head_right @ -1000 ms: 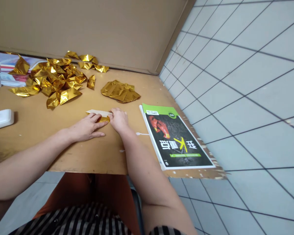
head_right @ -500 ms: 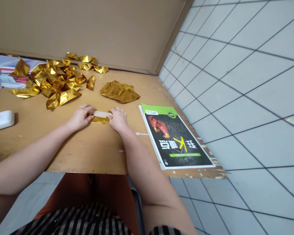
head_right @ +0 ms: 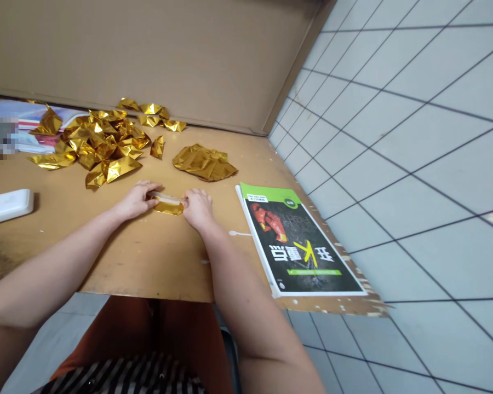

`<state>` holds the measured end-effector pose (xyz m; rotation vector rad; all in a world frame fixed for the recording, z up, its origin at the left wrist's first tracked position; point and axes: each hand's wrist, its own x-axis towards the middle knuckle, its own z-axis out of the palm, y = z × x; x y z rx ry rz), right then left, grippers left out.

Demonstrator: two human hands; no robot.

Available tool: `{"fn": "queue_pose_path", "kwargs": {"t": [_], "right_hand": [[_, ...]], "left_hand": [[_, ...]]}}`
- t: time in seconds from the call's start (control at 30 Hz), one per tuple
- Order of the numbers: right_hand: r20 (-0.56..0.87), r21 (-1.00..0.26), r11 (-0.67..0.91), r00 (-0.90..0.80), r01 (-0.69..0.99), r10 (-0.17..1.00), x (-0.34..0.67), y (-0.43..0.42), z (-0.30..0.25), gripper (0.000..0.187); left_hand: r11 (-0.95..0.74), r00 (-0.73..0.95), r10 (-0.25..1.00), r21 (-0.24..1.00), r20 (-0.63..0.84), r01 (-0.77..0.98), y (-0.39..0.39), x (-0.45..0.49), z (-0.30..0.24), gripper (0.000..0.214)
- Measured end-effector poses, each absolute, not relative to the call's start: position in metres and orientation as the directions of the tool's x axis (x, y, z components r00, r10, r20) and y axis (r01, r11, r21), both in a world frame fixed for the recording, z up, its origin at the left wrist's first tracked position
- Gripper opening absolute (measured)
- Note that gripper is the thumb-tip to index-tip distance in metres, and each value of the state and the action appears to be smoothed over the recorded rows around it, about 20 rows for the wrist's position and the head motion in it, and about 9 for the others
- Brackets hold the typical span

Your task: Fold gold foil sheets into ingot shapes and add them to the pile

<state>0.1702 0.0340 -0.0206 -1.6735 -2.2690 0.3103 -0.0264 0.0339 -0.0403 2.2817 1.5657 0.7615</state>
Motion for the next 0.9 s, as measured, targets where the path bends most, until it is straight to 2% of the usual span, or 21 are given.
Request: {"fn": "queue_pose_path", "kwargs": {"t": [0.13,0.23,0.4,0.57,0.7,0.9], "right_hand": [[0.142,-0.297,0.358,-0.33,0.885,0.933,0.168,0.03,-0.019,0.023],[0.165,-0.243,0.408,-0.377,0.88,0.911,0.167,0.027,-0.018,0.025],[0.164,-0.146,0.461,-0.438,0.875,0.884,0.166,0.025,-0.015,0.03],[0.094,-0.041,0.531,-0.526,0.846,0.845,0.169,0.018,-0.01,0.033],[0.048,-0.033,0.595,-0.593,0.803,0.804,0.175,0.012,-0.007,0.037],[-0.008,0.008,0.591,-0.591,0.807,0.807,0.174,0.008,-0.004,0.038]], "left_hand": [[-0.382,0.271,0.921,0.509,0.281,0.771,0.032,-0.029,-0.038,0.027],[-0.423,0.3,0.9,0.472,0.315,0.774,0.03,-0.031,-0.036,0.018],[-0.493,0.369,0.858,0.367,0.357,0.789,0.03,-0.034,-0.035,0.02],[-0.523,0.431,0.845,0.319,0.317,0.79,0.027,-0.037,-0.033,0.021],[-0.544,0.466,0.834,0.296,0.295,0.785,0.022,-0.039,-0.03,0.019],[-0.611,0.539,0.79,0.304,0.293,0.731,0.015,-0.032,-0.029,0.019]]}}
